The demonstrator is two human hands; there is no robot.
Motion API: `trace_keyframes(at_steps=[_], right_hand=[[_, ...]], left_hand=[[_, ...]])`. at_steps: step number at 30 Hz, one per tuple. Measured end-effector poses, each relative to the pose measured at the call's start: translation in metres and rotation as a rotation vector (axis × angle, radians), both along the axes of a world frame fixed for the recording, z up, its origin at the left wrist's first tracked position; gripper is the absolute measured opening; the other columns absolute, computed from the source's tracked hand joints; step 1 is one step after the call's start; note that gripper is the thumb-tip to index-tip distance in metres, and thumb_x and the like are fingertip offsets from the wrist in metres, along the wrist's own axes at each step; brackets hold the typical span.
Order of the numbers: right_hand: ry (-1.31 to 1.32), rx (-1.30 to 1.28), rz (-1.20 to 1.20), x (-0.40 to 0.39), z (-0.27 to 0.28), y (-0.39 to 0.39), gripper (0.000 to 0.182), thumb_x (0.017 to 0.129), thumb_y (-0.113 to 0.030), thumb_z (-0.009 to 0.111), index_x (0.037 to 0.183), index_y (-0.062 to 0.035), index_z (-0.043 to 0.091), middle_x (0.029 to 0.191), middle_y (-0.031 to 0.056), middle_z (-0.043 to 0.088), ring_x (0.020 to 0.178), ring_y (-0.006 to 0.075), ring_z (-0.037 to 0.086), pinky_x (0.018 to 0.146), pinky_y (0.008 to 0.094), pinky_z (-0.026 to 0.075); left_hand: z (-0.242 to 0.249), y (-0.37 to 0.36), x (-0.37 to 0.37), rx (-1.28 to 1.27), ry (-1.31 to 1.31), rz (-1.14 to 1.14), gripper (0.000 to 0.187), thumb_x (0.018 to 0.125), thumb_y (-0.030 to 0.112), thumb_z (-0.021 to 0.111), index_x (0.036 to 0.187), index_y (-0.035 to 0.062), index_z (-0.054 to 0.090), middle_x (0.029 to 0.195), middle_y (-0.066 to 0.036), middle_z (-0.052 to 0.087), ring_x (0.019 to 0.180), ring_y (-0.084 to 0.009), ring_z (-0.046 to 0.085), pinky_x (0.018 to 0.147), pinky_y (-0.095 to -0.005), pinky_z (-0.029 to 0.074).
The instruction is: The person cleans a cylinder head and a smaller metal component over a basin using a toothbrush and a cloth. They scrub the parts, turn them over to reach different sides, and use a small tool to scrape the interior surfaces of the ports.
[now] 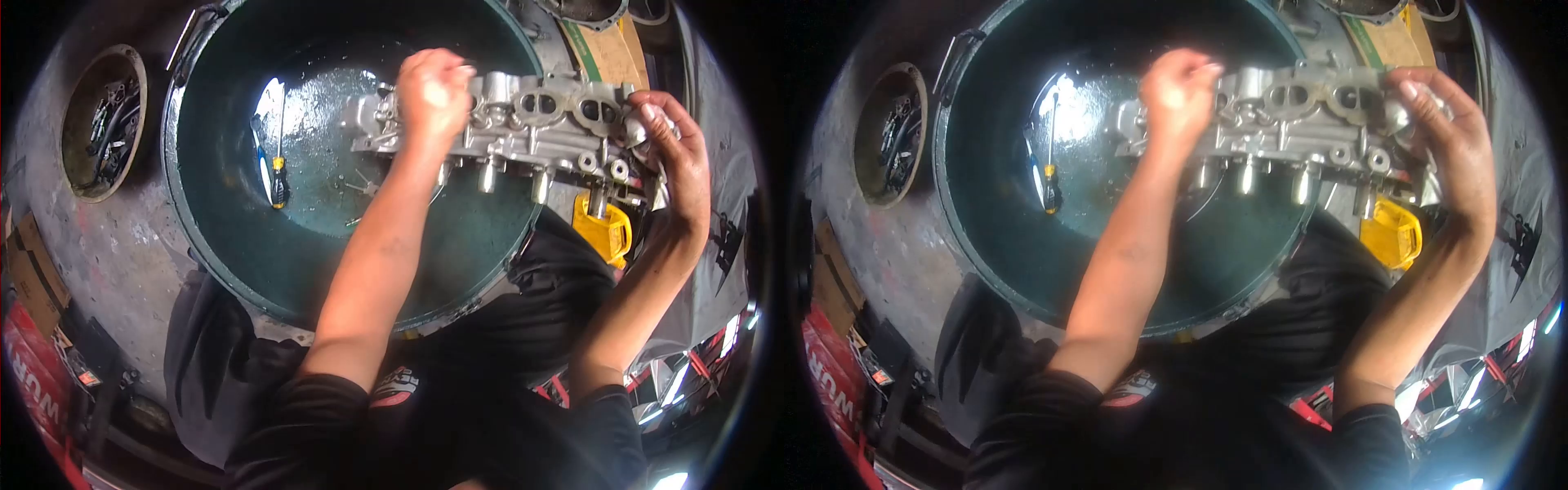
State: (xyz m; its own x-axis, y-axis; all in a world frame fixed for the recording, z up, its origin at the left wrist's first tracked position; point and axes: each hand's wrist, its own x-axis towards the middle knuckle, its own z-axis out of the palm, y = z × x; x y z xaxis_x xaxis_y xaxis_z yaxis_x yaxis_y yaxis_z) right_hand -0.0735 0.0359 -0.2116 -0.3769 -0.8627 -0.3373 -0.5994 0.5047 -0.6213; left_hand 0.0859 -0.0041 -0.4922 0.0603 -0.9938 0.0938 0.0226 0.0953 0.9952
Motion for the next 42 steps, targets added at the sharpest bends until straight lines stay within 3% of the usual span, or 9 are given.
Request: trace_keyframes(at_steps=[1,3,5,11,20,35,37,39,42], right_hand=[[0.015,-0.017,0.001,-0.004,-0.001,0.001,0.024,0.094,-0.027,0.065,0.105,-0.0058,0.068,0.087,-0.0011,0.065,0.066,0.0027,0.053,0.055,0.0183,0.039],[0.047,-0.032,0.007,-0.007,0.0,0.003,0.023,0.094,-0.027,0.065,0.105,-0.0064,0.069,0.087,-0.0015,0.065,0.067,0.0029,0.054,0.057,0.0183,0.04],[0.058,-0.001,0.016,-0.009,0.0,0.004,0.023,0.094,-0.027,0.065,0.104,-0.0063,0.069,0.088,-0.0009,0.065,0.071,0.0042,0.056,0.06,0.0186,0.042],[0.084,-0.009,0.024,-0.004,-0.002,0.006,0.026,0.094,-0.027,0.066,0.105,-0.0048,0.069,0.088,-0.001,0.066,0.071,0.004,0.057,0.059,0.018,0.041],[0.08,0.021,0.041,-0.006,0.002,0.002,0.024,0.093,-0.027,0.065,0.104,-0.0058,0.069,0.094,0.0008,0.067,0.077,0.0076,0.058,0.065,0.02,0.043],[0.093,-0.001,0.041,-0.007,-0.001,0.0,0.023,0.094,-0.027,0.065,0.105,-0.0074,0.07,0.094,-0.0003,0.067,0.08,0.0069,0.057,0.069,0.0207,0.043],[0.052,0.014,-0.009,-0.007,0.0,0.005,0.022,0.094,-0.026,0.065,0.104,-0.0078,0.07,0.094,-0.0006,0.067,0.08,0.0066,0.057,0.069,0.0214,0.043],[0.089,0.027,0.017,-0.008,0.002,0.004,0.024,0.093,-0.028,0.066,0.105,-0.0077,0.069,0.095,0.0003,0.067,0.08,0.0071,0.058,0.069,0.0217,0.044],[0.089,0.023,0.003,-0.005,0.0,0.002,0.025,0.092,-0.029,0.067,0.105,-0.0074,0.069,0.096,0.0015,0.067,0.081,0.0087,0.059,0.071,0.0218,0.045]], left_hand=[[-0.019,0.001,0.004,-0.002,0.073,0.108,0.017,0.078,0.011,0.075,0.092,0.0017,0.071,0.077,-0.007,0.068,0.073,-0.0151,0.063,0.069,-0.0293,0.051],[0.005,0.006,0.04,0.448,0.109,-0.141,0.014,0.078,0.01,0.074,0.091,0.0035,0.072,0.083,-0.006,0.068,0.08,-0.0152,0.062,0.074,-0.0304,0.051],[0.014,0.015,0.049,0.186,-0.045,-0.361,0.015,0.077,0.013,0.074,0.089,0.004,0.072,0.086,-0.006,0.067,0.087,-0.0183,0.06,0.079,-0.0344,0.05],[0.022,0.005,0.044,0.04,-0.119,-0.53,0.018,0.076,0.018,0.074,0.09,0.0062,0.073,0.088,-0.009,0.065,0.089,-0.0232,0.057,0.081,-0.036,0.048],[-0.021,0.012,0.059,0.039,-0.203,-0.363,0.012,0.073,0.011,0.075,0.083,0.0059,0.072,0.085,-0.007,0.063,0.092,-0.0231,0.056,0.083,-0.0334,0.047],[0.033,0.057,0.018,0.464,-0.264,-0.07,0.014,0.08,0.014,0.073,0.079,0.0026,0.066,0.072,-0.012,0.066,0.068,-0.0198,0.062,0.068,-0.0359,0.05],[0.022,0.055,0.018,0.495,-0.086,-0.021,0.016,0.079,0.014,0.075,0.076,0.0017,0.064,0.072,-0.012,0.066,0.067,-0.0202,0.062,0.067,-0.036,0.05],[0.025,0.047,0.025,0.651,-0.289,-0.044,0.016,0.078,0.012,0.076,0.075,0.0021,0.064,0.072,-0.011,0.066,0.068,-0.0193,0.062,0.068,-0.0352,0.05],[0.032,0.057,0.021,0.491,-0.222,-0.066,0.015,0.078,0.011,0.076,0.075,0.0024,0.064,0.072,-0.007,0.066,0.069,-0.0165,0.062,0.067,-0.0339,0.049]])
